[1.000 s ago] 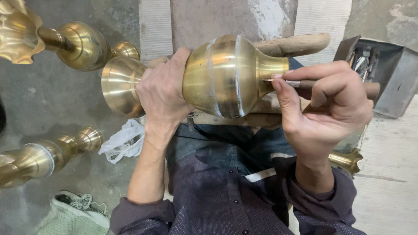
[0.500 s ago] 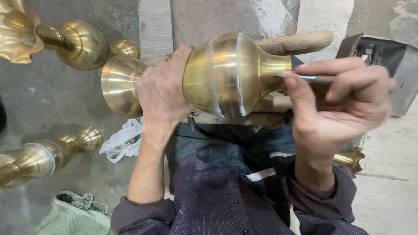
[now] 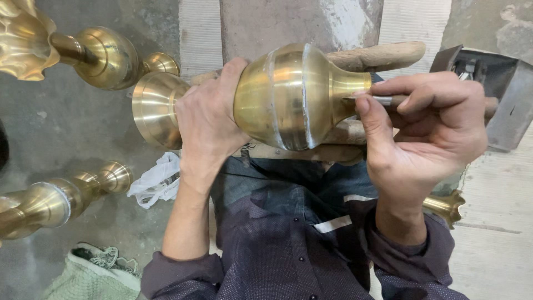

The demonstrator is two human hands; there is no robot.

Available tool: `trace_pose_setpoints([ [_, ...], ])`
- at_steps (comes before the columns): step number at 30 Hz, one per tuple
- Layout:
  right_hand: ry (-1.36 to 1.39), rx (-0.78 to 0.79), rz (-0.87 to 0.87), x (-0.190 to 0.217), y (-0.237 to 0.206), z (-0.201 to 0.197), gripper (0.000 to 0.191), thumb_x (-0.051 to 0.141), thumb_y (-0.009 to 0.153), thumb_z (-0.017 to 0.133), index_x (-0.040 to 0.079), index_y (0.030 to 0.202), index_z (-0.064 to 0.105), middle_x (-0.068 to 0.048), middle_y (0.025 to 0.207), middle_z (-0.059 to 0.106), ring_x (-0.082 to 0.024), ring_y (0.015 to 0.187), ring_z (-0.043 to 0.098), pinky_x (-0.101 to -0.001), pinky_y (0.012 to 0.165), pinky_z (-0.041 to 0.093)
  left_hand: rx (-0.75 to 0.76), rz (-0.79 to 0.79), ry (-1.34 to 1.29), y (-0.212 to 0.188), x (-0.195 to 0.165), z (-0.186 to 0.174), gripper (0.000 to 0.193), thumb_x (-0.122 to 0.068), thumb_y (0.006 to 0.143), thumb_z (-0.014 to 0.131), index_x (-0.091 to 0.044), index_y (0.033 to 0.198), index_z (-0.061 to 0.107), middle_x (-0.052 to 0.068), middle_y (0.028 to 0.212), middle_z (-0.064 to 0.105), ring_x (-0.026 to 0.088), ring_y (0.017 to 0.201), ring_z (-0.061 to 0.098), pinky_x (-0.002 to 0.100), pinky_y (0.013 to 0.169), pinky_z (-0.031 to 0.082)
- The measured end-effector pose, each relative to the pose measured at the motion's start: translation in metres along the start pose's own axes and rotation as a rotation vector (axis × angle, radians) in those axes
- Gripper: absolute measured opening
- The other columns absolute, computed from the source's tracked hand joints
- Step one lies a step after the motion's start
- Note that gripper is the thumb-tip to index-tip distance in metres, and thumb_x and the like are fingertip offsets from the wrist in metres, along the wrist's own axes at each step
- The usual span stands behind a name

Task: The person sits on the floor with a brass vase held in a wooden clamping frame across their lap. They rotate the vase and use a small hand tool to press and shape the vase's neck and rim, repositioning the vase repeatedly to work different sections of the brass.

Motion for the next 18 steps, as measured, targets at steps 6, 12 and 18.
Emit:
trace_pose_setpoints([
  [6, 0.003, 0.014, 0.002, 0.008, 0.002, 0.008, 0.034, -0.013, 0.111, 0.076, -0.001, 0.116, 0.044, -0.014, 0.109, 0.06, -0.014, 0.096, 0.067, -0.0213, 0.085, 0.065, -0.018, 0.005, 0.001, -0.001, -0.001, 0.001, 0.052, -0.035, 0.084, 0.089, -0.013, 0.121, 0.059, 0.003, 0.069, 0.06, 0.023, 0.063, 0.063, 0.039, 0.065, 0.048],
  [12, -0.028, -0.036, 0.061, 0.009, 0.006, 0.008, 0.038, -0.011, 0.106, 0.08, 0.001, 0.112, 0.044, -0.014, 0.106, 0.064, -0.012, 0.092, 0.07, -0.019, 0.076, 0.062, -0.016, -0.003, 0.002, -0.001, -0.001, 0.001, 0.054, -0.036, 0.083, 0.089, -0.012, 0.121, 0.06, 0.004, 0.067, 0.059, 0.023, 0.062, 0.063, 0.039, 0.064, 0.049],
  [18, -0.128, -0.004, 0.003, 0.014, 0.007, 0.007, 0.038, -0.01, 0.104, 0.081, 0.001, 0.105, 0.045, -0.014, 0.105, 0.065, -0.011, 0.086, 0.062, -0.0163, 0.073, 0.051, -0.012, -0.005, 0.008, 0.0, -0.001, 0.001, 0.053, -0.036, 0.084, 0.089, -0.013, 0.121, 0.06, 0.004, 0.067, 0.06, 0.025, 0.063, 0.064, 0.04, 0.065, 0.049],
])
Point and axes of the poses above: each hand's wrist, its own y-axis towards the middle knuckle, its own z-axis out of the palm, x = y × z, the point moved 10 cm from there along y, towards the middle knuckle
